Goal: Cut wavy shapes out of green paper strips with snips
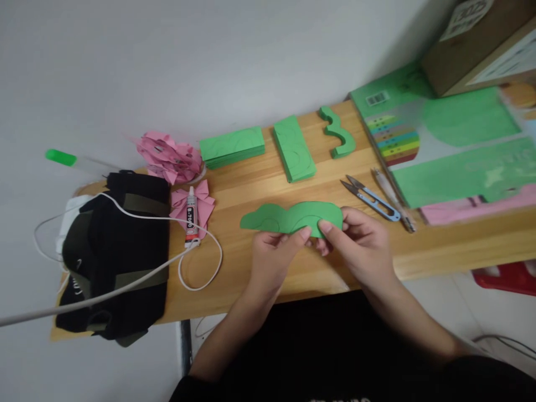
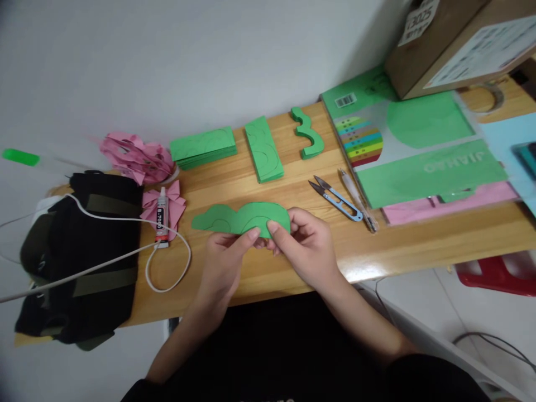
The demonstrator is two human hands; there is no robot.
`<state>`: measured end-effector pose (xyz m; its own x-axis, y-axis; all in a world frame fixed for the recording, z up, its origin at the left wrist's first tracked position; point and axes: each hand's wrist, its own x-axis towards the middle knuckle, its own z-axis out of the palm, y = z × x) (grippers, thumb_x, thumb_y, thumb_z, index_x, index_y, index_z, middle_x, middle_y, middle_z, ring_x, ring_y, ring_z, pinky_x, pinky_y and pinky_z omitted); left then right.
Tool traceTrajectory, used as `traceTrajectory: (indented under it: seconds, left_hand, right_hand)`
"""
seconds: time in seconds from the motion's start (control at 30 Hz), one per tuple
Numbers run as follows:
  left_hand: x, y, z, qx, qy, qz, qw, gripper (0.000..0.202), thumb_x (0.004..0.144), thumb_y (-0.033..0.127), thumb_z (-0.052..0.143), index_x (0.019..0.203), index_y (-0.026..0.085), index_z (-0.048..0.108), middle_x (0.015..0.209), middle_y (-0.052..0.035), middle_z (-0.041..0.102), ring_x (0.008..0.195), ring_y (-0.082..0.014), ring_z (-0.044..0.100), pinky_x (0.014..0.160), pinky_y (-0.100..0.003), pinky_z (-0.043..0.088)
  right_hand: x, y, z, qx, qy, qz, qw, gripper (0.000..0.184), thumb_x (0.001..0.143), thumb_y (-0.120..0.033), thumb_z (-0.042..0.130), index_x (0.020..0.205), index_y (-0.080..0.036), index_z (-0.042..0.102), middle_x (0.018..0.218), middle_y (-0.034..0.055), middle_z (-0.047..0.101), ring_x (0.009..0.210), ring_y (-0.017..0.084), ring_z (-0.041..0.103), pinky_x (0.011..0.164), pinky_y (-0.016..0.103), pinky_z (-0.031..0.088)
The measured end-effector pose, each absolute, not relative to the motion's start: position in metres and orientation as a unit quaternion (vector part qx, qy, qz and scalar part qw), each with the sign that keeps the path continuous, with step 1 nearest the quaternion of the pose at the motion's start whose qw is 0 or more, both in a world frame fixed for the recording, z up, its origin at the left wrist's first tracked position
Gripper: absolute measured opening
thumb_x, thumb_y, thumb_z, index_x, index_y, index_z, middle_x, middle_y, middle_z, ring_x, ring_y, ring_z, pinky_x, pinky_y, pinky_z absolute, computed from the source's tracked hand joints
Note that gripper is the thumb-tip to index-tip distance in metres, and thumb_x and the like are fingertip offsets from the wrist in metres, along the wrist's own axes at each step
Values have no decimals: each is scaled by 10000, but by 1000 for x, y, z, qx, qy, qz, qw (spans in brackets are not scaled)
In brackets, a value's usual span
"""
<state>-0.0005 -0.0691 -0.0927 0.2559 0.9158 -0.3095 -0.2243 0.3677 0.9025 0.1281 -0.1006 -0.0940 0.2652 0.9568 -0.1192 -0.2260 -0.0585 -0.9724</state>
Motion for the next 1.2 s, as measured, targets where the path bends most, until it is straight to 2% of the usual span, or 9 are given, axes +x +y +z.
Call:
traceTrajectory:
  seconds: [0.23, 0.47, 0.63, 0.73, 0.8, 0.93, 1.07, 1.2]
  left_hand:
    - [5, -69, -97, 351, 430, 418, 719, 162, 696, 319, 843, 603, 223, 751, 553, 17, 686, 503, -116, 601, 602, -269, 522]
    - [12, -67, -96, 352, 430, 414, 721, 158, 686, 319, 822, 606, 217, 731, 571, 15, 681, 530, -126, 603, 649, -302, 553]
    - [9, -64, -91, 380, 451, 421, 689, 166, 676, 328, 801, 619, 213, 695, 598, 17, 677, 546, -132, 600, 592, -287, 534]
    - [-4, -59, -82, 427, 446, 416, 668, 229, 651, 322, 825, 549, 215, 651, 590, 16, 664, 592, -149, 617, 628, -298, 530]
    - [-15, -57, -75, 527, 421, 377, 634, 238, 749, 318, 760, 557, 219, 661, 624, 5, 674, 645, -154, 633, 695, -307, 528]
    - [-30, -52, -68, 623, 360, 289, 631, 405, 905, 443, 603, 581, 202, 623, 609, 3, 625, 623, -141, 611, 658, -291, 482]
    - [-37, -48, -67, 643, 309, 236, 660, 550, 924, 597, 510, 555, 190, 535, 576, -5, 547, 570, -135, 549, 577, -284, 433]
    - [-44, -43, -62, 641, 243, 246, 685, 517, 949, 557, 498, 586, 191, 533, 584, -9, 527, 599, -137, 535, 596, -287, 421]
  right_hand:
    - [132, -100, -94, -535, -356, 486, 593, 320, 799, -464, 784, 646, -226, 635, 547, -3, 650, 468, 136, 587, 437, 265, 500]
    - [148, -95, -91, -525, -390, 510, 559, 322, 782, -433, 806, 624, -200, 649, 525, -2, 652, 440, 115, 578, 418, 228, 486]
    - [162, -91, -86, -503, -401, 542, 541, 296, 777, -380, 826, 640, -176, 661, 500, -10, 643, 404, 89, 549, 402, 195, 451]
    - [169, -89, -82, -475, -393, 585, 527, 251, 805, -334, 810, 667, -171, 678, 490, -17, 644, 381, 74, 526, 385, 178, 420]
    - [171, -87, -77, -451, -387, 616, 517, 235, 814, -317, 804, 672, -173, 685, 487, -20, 645, 374, 69, 522, 374, 169, 407]
    - [167, -84, -61, -421, -379, 657, 498, 212, 802, -280, 812, 661, -177, 691, 485, -26, 645, 373, 62, 528, 371, 155, 417]
    - [166, -85, -51, -410, -392, 661, 492, 194, 811, -264, 802, 670, -179, 699, 493, -25, 653, 386, 63, 537, 382, 155, 430]
    - [171, -87, -49, -430, -403, 638, 495, 206, 826, -284, 789, 670, -182, 702, 483, -27, 646, 377, 60, 524, 375, 155, 424]
